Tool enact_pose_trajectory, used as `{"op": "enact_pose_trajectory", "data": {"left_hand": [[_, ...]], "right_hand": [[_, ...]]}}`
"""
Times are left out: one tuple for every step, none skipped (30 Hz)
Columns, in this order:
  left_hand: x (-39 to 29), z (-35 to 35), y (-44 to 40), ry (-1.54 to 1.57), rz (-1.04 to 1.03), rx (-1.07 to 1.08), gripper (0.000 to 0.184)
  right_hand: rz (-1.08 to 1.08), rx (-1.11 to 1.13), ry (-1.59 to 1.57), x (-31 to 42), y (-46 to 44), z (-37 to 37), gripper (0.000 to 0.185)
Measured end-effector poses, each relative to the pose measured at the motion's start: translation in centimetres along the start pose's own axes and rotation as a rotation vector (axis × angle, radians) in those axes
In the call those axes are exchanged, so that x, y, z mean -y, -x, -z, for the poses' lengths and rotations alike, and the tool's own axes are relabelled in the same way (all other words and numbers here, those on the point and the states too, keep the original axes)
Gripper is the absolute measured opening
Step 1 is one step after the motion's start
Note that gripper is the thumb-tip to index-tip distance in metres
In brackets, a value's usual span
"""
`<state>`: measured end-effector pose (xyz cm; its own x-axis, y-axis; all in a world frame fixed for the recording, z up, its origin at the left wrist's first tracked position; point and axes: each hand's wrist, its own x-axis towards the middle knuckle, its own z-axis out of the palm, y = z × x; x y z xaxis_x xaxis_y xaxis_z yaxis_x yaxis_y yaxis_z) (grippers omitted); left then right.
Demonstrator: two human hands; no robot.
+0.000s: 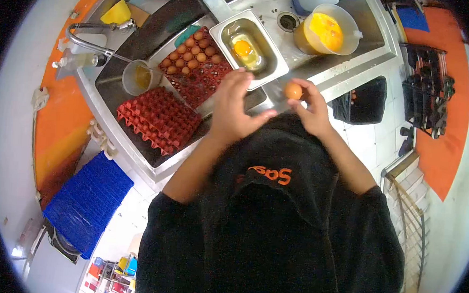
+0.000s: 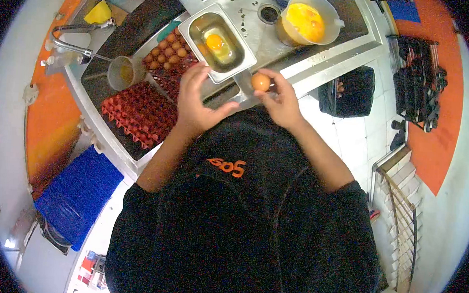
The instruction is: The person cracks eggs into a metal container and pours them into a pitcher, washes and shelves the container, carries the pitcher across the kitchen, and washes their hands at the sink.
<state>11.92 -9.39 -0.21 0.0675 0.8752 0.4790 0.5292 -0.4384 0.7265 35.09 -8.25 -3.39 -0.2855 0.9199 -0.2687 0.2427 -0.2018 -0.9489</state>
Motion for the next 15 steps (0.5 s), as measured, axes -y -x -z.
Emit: {"op": "enact_pose_trajectory", "data": {"left_hand": [[0.8,0.3,0.7,-0.026,0.030,0.005,0.079],[1.3,0.9,1.3,-0.082,0.070,0.020,0.073],[2.0,1.3,2.0,-0.109,0.113,0.035,0.069],[2.5,1.7,2.4,-0.142,0.157,0.049,0.066],[2.9,2.0,2.7,-0.162,0.164,0.049,0.062],[3.2,2.4,2.9,-0.186,0.173,0.050,0.058],[3.3,2.7,3.1,-0.212,0.181,0.051,0.054],[3.5,2.8,3.1,-0.205,0.169,0.060,0.052],[3.6,2.8,2.9,-0.202,0.159,0.065,0.049],[3.6,3.0,2.7,-0.201,0.148,0.068,0.047],[3.2,2.9,2.6,-0.200,0.154,0.061,0.042],[3.0,2.7,2.6,-0.193,0.138,0.067,0.042],[2.9,2.4,2.4,-0.183,0.122,0.070,0.041],[2.9,2.2,2.2,-0.173,0.103,0.071,0.040],[2.9,2.0,2.0,-0.166,0.097,0.085,0.038]], "right_hand": [[0.003,0.031,0.243,-0.5,-0.3,1.3,0.048],[0.093,0.007,0.369,-1.4,-0.5,2.0,0.047],[0.185,-0.015,0.495,-2.6,-0.7,2.4,0.047],[0.280,-0.033,0.616,-3.4,-1.0,2.5,0.046],[0.294,-0.030,0.521,-4.1,-1.3,2.4,0.048],[0.332,-0.070,0.511,-4.1,-1.5,1.8,0.047],[0.372,-0.110,0.499,-3.8,-1.7,1.1,0.046],[0.415,-0.148,0.487,-3.7,-2.0,0.6,0.045],[0.429,-0.100,0.517,-4.2,-2.3,0.2,0.045],[0.447,-0.051,0.545,-4.9,-2.6,-0.3,0.045],[0.465,-0.001,0.575,-5.5,-2.9,-0.7,0.045],[0.449,0.024,0.558,-5.7,-2.9,-0.9,0.045],[0.433,0.048,0.545,-5.8,-2.8,-0.9,0.045],[0.420,0.072,0.535,-5.9,-2.8,-0.9,0.045],[0.367,0.043,0.539,-4.7,-2.4,-0.7,0.047]]}}
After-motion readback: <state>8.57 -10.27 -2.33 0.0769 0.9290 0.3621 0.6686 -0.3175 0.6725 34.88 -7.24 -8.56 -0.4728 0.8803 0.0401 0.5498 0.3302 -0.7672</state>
